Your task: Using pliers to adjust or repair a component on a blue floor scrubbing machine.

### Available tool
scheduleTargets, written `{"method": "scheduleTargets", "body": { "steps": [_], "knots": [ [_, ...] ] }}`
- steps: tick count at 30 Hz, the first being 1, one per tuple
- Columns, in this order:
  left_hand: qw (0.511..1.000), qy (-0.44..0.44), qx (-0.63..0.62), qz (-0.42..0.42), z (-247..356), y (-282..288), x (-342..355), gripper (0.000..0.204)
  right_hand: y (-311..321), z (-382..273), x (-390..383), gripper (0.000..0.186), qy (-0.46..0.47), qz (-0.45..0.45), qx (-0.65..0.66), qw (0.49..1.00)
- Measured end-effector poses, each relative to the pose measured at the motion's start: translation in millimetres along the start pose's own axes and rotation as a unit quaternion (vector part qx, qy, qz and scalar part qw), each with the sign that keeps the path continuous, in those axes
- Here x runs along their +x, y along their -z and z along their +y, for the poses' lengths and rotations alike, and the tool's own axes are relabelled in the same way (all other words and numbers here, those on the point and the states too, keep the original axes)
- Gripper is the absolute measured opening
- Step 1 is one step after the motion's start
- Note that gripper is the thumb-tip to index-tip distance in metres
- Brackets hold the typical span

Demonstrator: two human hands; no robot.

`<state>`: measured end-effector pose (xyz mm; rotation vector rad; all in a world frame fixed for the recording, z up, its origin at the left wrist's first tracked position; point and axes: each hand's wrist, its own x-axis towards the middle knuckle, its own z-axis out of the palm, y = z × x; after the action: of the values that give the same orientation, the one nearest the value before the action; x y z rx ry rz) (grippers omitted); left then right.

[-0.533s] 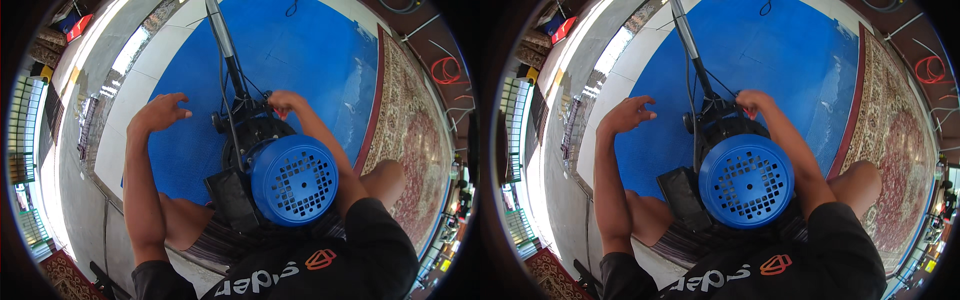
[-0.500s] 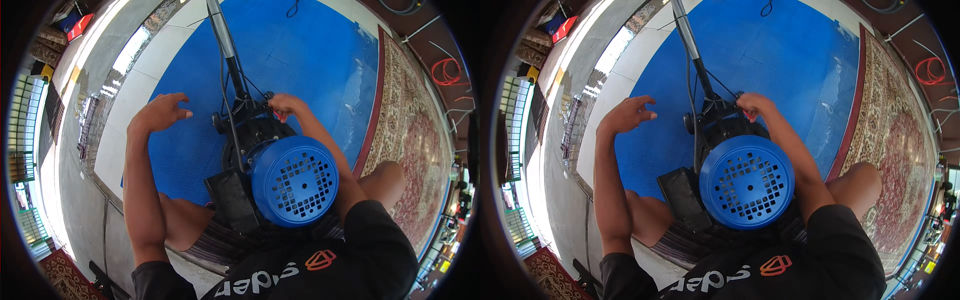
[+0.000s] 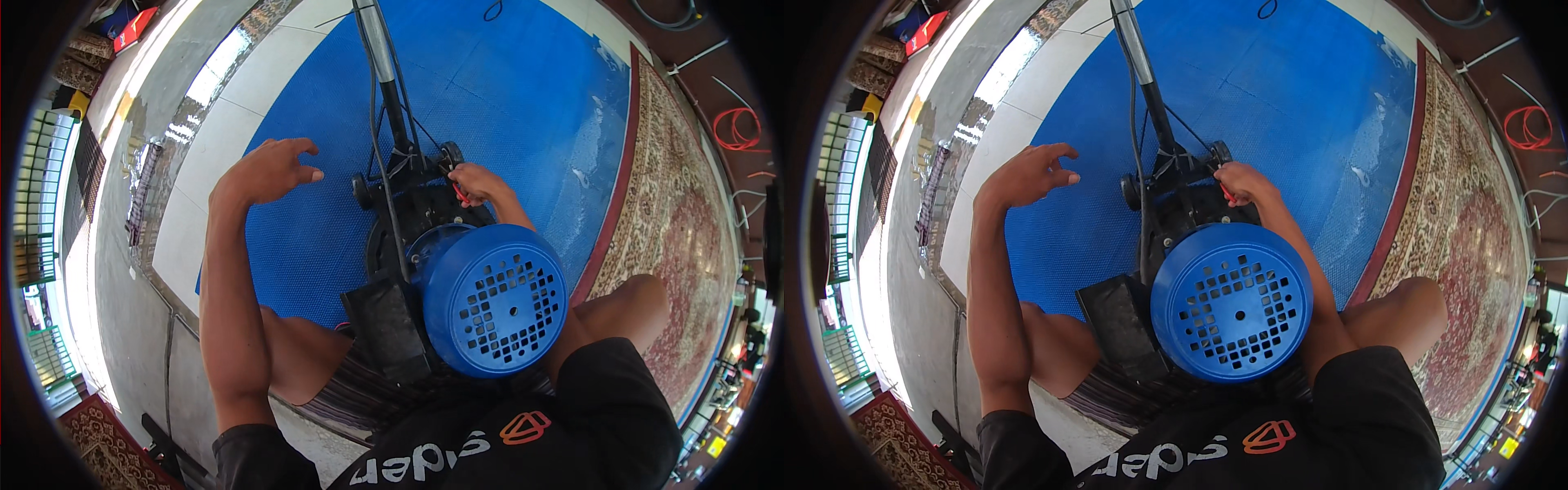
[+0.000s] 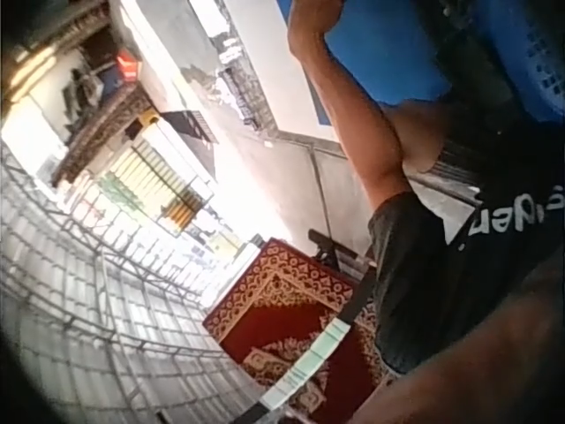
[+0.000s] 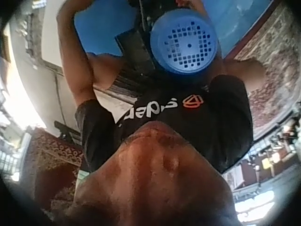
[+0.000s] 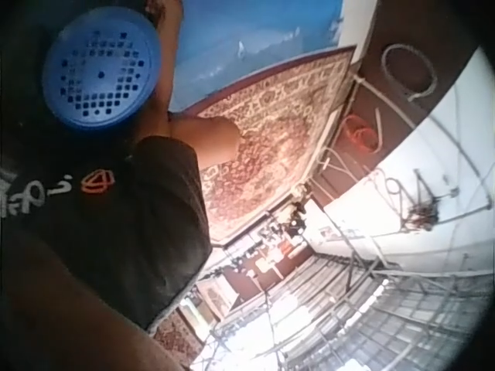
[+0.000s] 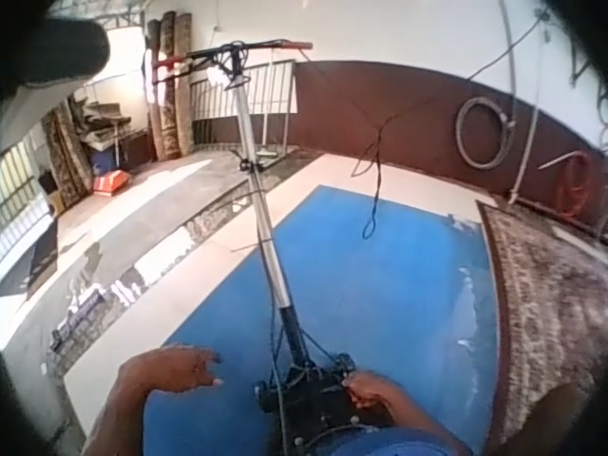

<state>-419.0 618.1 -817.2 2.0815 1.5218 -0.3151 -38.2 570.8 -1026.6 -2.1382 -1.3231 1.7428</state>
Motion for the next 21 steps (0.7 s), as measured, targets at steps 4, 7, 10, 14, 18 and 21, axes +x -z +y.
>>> {"method": "scheduleTargets", "body": {
  "steps": [4, 7, 10, 14, 18, 21],
  "knots": [
    [1.0, -0.006, -0.009, 0.002, -0.4, 0.6, -0.1, 0.047, -4.3, -3.9, -1.8, 0.036, -0.006, -0.003, -0.013, 1.0],
    [1.0, -0.009, -0.013, 0.001, -1.1, -0.4, -0.3, 0.047, -6.0, -2.6, 2.0, 0.037, 0.001, -0.004, -0.014, 1.0],
    [1.0, -0.002, -0.013, 0.002, -1.7, -0.5, -1.3, 0.046, -10.2, -0.5, 10.9, 0.028, 0.013, -0.006, -0.033, 0.999],
    [1.0, 0.004, -0.019, 0.004, -6.2, 1.8, -7.8, 0.047, -9.9, -14.0, 16.9, 0.034, 0.037, 0.013, -0.062, 0.997],
    [1.0, 0.012, -0.011, 0.008, -2.4, 2.8, -5.3, 0.047, 27.6, -50.2, 62.6, 0.035, -0.016, -0.081, -0.128, 0.988],
    [1.0, -0.008, -0.018, 0.009, -9.4, -1.0, -4.5, 0.048, 36.8, -99.1, 59.2, 0.032, -0.114, -0.09, -0.122, 0.982]
  ]
}}
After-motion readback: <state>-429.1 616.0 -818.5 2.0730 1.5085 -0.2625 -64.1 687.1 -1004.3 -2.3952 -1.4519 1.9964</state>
